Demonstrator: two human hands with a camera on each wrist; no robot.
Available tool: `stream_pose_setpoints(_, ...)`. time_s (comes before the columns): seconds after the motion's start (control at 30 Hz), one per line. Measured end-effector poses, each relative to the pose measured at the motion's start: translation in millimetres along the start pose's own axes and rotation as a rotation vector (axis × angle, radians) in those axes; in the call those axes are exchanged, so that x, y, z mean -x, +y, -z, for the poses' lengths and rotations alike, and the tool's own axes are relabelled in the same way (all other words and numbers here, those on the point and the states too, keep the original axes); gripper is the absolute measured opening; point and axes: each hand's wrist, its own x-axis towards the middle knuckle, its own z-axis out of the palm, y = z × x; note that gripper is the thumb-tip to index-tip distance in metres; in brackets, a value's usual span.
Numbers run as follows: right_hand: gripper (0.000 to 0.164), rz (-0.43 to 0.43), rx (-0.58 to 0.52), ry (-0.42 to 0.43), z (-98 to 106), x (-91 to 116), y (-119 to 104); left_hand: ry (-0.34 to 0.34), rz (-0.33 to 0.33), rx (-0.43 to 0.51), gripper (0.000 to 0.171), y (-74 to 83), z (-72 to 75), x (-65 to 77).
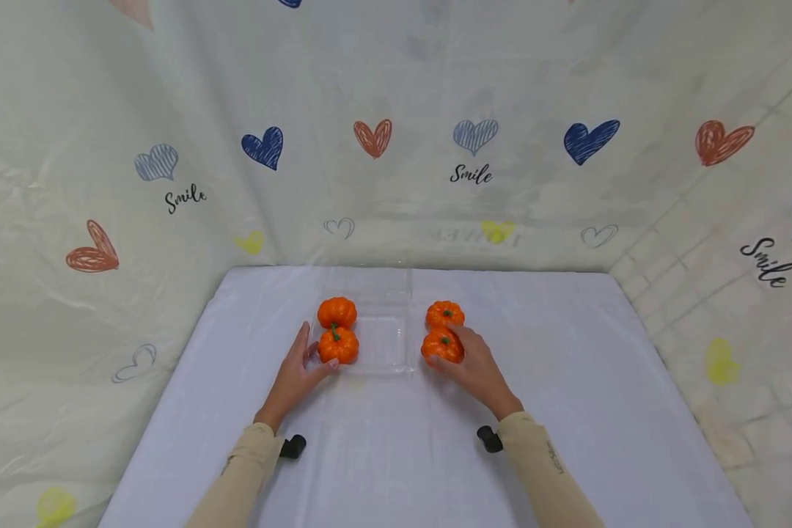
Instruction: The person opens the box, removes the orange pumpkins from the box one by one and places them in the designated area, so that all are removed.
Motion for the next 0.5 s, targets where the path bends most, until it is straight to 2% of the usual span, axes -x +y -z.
stream_pose_setpoints(0.5, 0.076, -0.054, 0.012, -0.021, -8, 1, 17, -0.001, -0.001, 0.003, 0.121, -1.1, 1.0, 0.3)
